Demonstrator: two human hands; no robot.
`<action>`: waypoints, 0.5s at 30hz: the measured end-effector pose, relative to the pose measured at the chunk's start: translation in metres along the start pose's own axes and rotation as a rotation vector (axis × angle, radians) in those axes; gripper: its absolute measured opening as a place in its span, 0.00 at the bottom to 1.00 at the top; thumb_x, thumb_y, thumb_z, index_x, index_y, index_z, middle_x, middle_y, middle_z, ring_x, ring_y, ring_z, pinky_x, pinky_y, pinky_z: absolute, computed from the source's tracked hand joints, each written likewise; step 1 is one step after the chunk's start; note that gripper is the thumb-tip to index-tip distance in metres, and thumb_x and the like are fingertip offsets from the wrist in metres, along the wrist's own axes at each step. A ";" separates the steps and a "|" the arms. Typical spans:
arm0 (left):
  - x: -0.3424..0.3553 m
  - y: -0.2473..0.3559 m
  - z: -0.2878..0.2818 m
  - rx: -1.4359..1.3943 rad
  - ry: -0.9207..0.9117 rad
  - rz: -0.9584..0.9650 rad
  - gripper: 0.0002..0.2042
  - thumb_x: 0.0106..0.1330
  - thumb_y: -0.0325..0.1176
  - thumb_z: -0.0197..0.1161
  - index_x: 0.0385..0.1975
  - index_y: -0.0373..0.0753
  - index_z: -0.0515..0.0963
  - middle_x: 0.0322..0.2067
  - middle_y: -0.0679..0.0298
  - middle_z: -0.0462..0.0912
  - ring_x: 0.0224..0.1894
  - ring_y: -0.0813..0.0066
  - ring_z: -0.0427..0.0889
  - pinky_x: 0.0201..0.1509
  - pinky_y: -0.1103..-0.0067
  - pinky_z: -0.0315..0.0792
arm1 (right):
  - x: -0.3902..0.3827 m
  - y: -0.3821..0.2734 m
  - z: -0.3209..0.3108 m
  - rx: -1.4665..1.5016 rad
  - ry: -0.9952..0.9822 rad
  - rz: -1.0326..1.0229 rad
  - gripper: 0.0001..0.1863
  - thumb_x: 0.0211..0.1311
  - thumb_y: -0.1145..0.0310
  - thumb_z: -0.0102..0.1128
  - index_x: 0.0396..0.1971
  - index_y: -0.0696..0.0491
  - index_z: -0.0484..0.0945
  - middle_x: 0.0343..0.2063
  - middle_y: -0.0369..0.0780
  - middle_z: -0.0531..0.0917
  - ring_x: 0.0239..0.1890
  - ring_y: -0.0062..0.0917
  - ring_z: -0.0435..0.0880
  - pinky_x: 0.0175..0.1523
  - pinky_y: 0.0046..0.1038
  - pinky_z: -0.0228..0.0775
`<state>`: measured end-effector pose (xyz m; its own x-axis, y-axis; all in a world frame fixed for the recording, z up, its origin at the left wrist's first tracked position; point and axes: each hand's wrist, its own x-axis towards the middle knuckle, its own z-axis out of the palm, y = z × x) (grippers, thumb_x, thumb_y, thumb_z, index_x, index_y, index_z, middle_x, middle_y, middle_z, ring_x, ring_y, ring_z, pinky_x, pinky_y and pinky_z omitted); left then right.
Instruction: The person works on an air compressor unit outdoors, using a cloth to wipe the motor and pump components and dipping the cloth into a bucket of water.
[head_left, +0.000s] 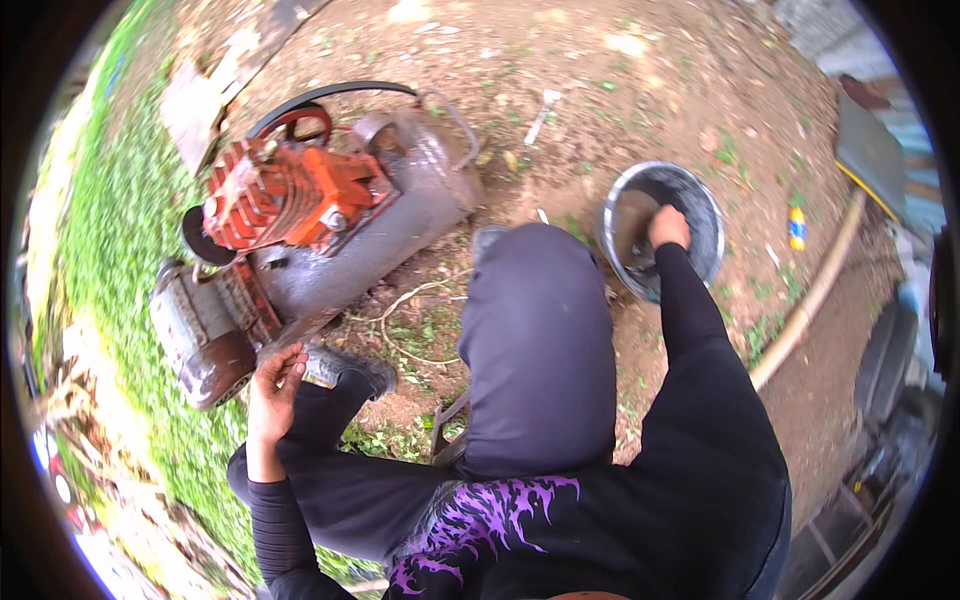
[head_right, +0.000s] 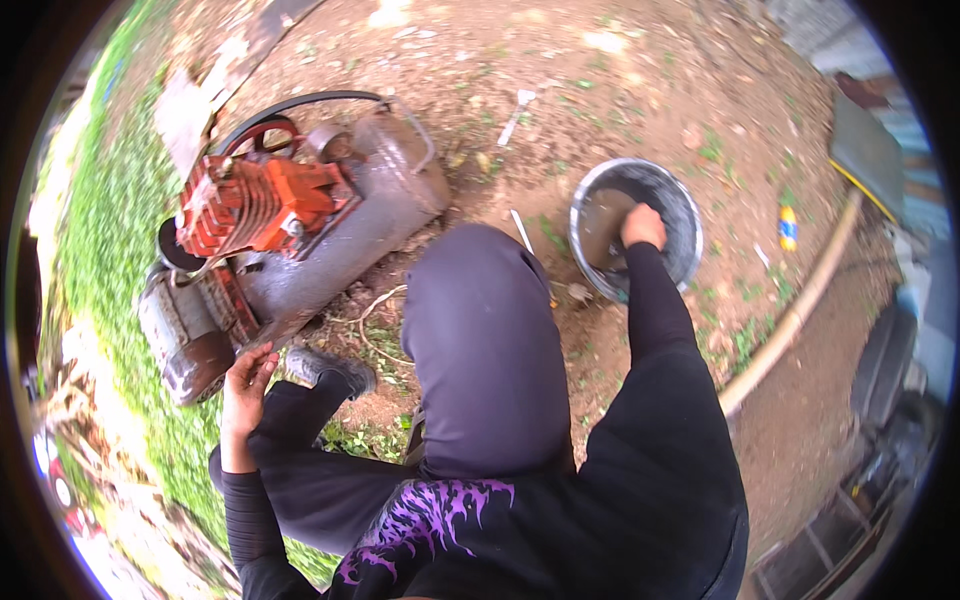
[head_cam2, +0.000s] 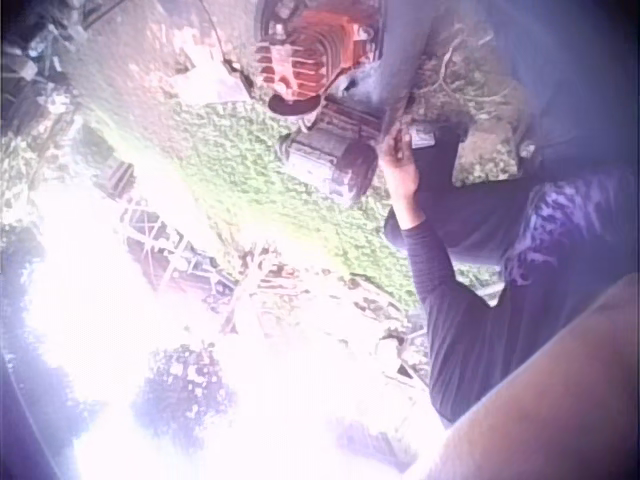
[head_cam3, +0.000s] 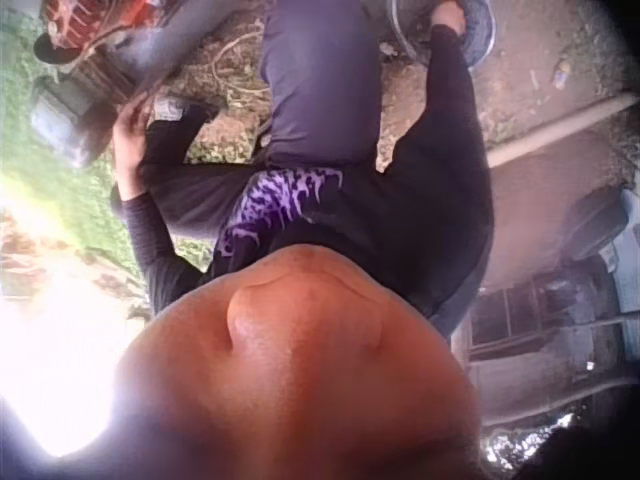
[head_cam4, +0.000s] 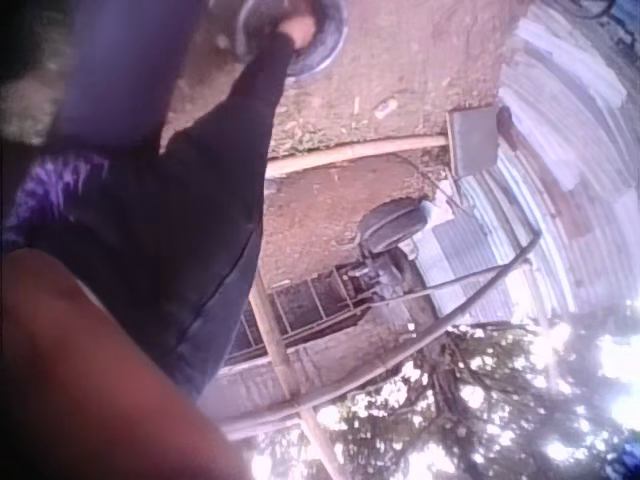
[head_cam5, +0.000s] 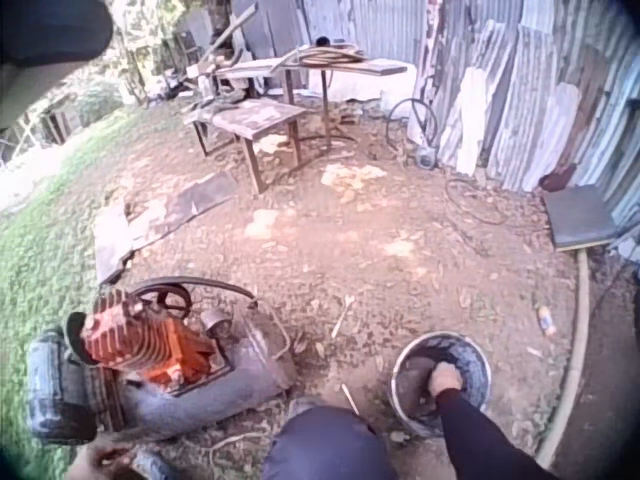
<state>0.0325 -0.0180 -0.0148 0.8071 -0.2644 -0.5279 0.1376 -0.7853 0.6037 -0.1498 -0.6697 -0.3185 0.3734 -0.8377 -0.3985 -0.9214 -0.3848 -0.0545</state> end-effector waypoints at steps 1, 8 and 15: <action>-0.006 0.001 -0.007 0.023 0.018 -0.031 0.17 0.75 0.27 0.62 0.61 0.31 0.77 0.48 0.58 0.87 0.49 0.77 0.84 0.58 0.78 0.76 | 0.012 0.004 0.017 -0.029 -0.025 -0.020 0.18 0.69 0.63 0.50 0.43 0.58 0.86 0.48 0.55 0.86 0.54 0.47 0.86 0.57 0.45 0.79; -0.027 0.075 -0.039 0.219 0.127 -0.033 0.17 0.72 0.25 0.64 0.60 0.31 0.78 0.45 0.58 0.87 0.48 0.74 0.84 0.58 0.76 0.76 | 0.065 0.002 0.094 -0.334 -0.518 -0.163 0.13 0.66 0.71 0.58 0.45 0.56 0.88 0.49 0.52 0.87 0.54 0.45 0.87 0.56 0.41 0.82; -0.001 0.152 -0.032 0.215 0.128 0.238 0.20 0.70 0.26 0.66 0.61 0.33 0.77 0.48 0.53 0.86 0.52 0.66 0.86 0.59 0.73 0.76 | 0.022 0.028 0.094 0.336 -0.438 0.088 0.16 0.66 0.72 0.57 0.50 0.59 0.83 0.48 0.49 0.86 0.44 0.47 0.89 0.38 0.45 0.87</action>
<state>0.0706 -0.1189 0.0964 0.8692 -0.3931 -0.3001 -0.1766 -0.8135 0.5541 -0.1773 -0.6622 -0.4150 0.2801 -0.5938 -0.7543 -0.9574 -0.1160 -0.2643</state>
